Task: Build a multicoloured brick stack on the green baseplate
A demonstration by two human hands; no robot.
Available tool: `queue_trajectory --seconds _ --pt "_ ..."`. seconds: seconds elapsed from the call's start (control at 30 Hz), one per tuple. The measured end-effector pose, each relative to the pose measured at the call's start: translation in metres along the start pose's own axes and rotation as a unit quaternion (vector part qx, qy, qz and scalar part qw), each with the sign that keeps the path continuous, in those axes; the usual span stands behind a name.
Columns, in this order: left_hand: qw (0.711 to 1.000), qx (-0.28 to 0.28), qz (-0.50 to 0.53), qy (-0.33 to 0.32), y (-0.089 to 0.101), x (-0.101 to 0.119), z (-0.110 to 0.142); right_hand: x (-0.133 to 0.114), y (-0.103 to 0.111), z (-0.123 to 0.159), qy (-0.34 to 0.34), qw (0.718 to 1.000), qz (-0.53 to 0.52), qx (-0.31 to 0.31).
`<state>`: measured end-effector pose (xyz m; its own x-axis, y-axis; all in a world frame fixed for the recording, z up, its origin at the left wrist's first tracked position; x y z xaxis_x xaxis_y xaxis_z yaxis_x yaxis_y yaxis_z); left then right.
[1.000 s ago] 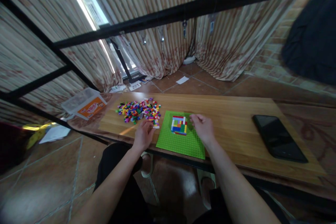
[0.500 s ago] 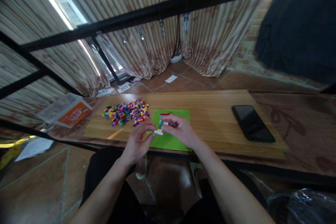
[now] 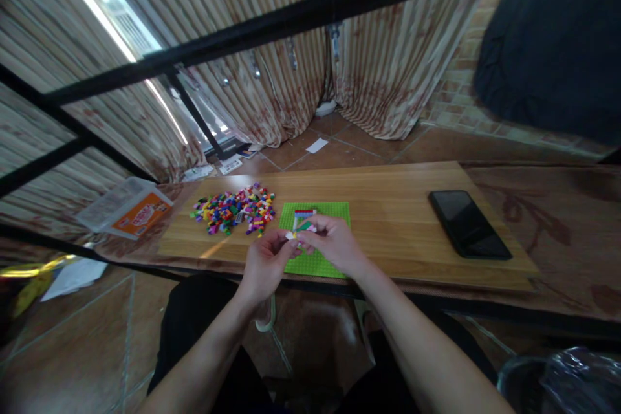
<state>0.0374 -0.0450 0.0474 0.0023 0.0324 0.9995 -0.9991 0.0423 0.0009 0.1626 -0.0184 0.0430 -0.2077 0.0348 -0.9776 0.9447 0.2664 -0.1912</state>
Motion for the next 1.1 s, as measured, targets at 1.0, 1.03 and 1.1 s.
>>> queue_trajectory --seconds 1.0,1.03,1.1 --pt "1.0 0.005 -0.001 0.013 0.012 0.001 -0.004 0.027 -0.019 0.008 -0.139 0.968 -0.208 0.014" --pt "1.0 0.002 0.0 0.016 0.011 0.001 -0.004 0.028 -0.019 0.008 -0.135 0.971 -0.198 0.013" --pt "1.0 0.0 0.004 0.026 0.01 -0.001 -0.004 0.029 -0.021 0.009 -0.133 0.975 -0.178 0.009"
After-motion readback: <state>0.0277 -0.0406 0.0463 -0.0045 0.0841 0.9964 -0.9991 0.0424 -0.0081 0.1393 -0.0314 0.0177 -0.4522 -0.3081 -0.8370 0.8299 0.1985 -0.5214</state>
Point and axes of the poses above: each hand's wrist, its own z-axis away from the middle knuckle, its own y-axis out of the back of the hand, x = y × z, the point moved 8 cm from there along -z, towards the middle knuckle
